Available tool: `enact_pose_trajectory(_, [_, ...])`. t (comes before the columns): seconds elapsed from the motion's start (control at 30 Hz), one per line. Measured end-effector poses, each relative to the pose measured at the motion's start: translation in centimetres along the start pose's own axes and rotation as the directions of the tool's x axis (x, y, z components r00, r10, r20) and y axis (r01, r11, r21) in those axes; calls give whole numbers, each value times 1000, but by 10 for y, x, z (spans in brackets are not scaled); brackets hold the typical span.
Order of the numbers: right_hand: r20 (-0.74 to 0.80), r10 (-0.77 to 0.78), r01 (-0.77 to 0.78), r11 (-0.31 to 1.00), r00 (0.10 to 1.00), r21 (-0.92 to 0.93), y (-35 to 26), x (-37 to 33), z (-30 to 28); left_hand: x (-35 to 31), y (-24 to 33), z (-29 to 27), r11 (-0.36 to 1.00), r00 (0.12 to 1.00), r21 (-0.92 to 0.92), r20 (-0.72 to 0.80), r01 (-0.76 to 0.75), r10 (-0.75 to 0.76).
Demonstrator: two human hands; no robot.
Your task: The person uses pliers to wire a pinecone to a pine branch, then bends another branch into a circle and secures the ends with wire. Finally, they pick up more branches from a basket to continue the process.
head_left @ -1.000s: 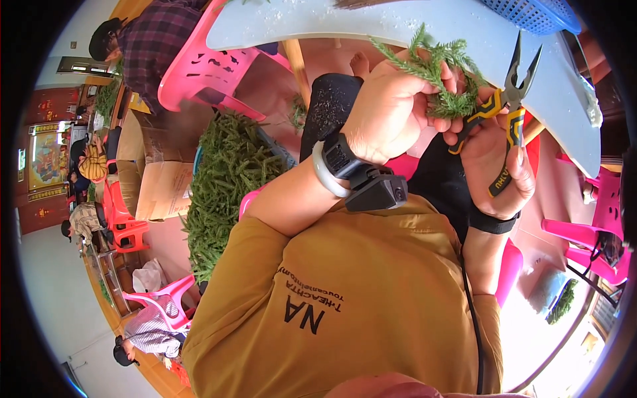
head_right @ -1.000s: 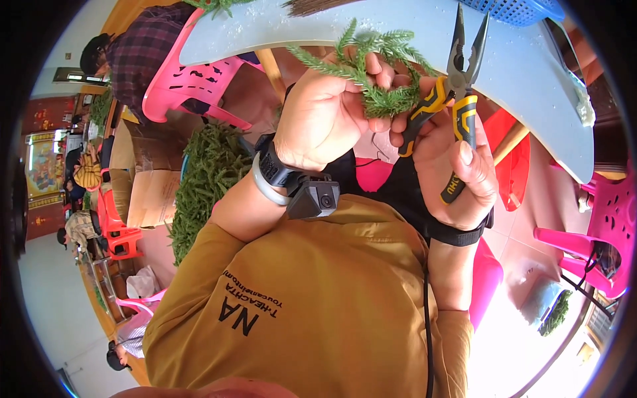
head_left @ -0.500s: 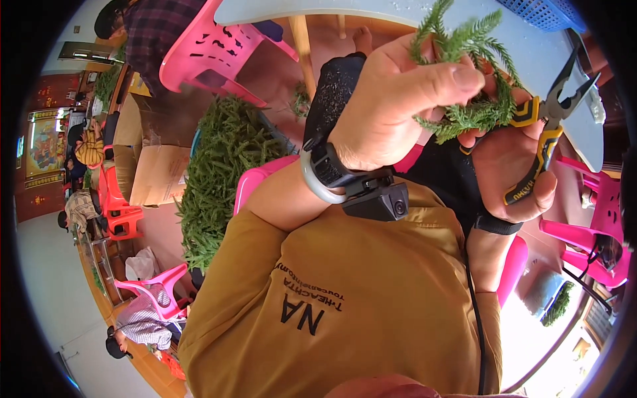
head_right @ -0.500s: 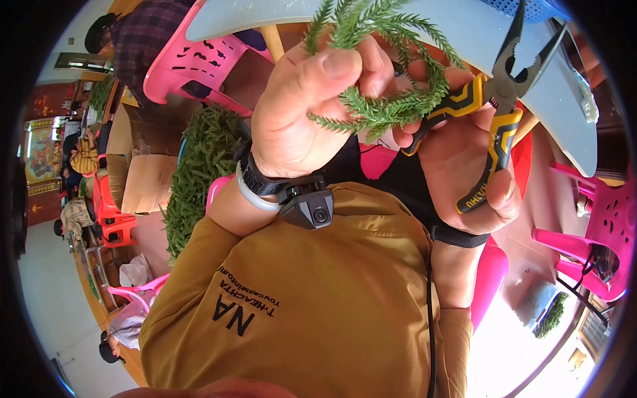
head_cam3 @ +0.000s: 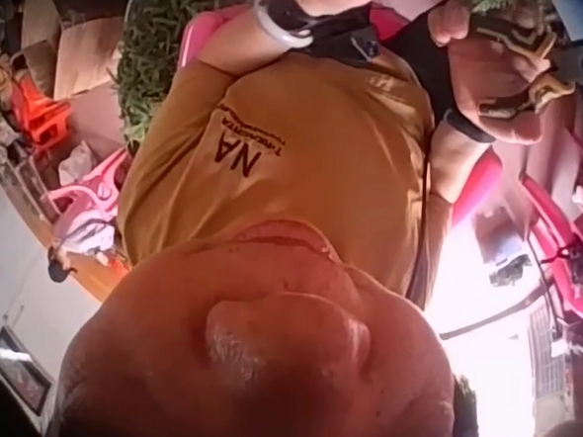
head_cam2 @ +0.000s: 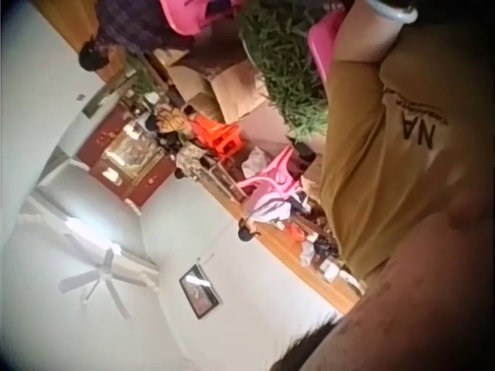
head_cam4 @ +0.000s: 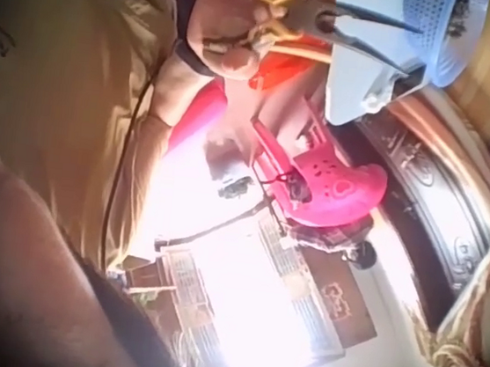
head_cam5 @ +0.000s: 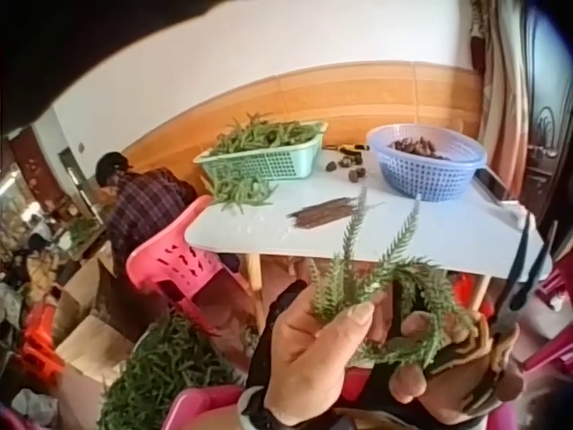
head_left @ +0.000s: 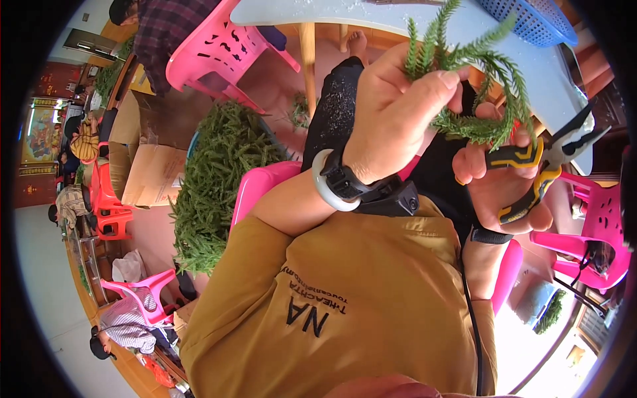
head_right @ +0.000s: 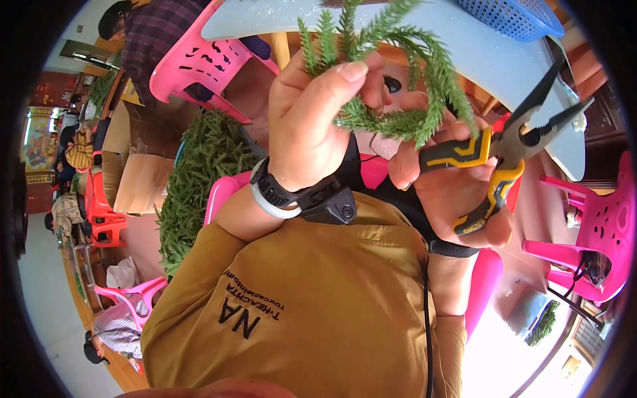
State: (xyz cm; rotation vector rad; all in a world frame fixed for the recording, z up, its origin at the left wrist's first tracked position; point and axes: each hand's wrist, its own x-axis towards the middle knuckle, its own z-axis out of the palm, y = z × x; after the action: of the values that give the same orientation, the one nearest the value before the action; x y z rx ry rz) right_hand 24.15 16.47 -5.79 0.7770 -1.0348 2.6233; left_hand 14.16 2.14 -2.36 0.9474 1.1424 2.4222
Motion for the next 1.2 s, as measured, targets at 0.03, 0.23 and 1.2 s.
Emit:
enact_pose_trajectory(0.03, [28, 29, -28, 999, 999, -36, 0, 5, 5, 0, -3, 4, 1000, 999, -5, -26, -23, 23])
enact_pose_trajectory(0.23, [-233, 3, -31, 992, 973, -120, 10, -7, 7, -4, 6, 7, 968, 982, -212, -99, 138, -161])
enact_pose_trajectory(1.2, [-41, -83, 81, 995, 996, -52, 18, 29, -33, 44, -30, -28, 552, 939, 775, 152, -307, 309])
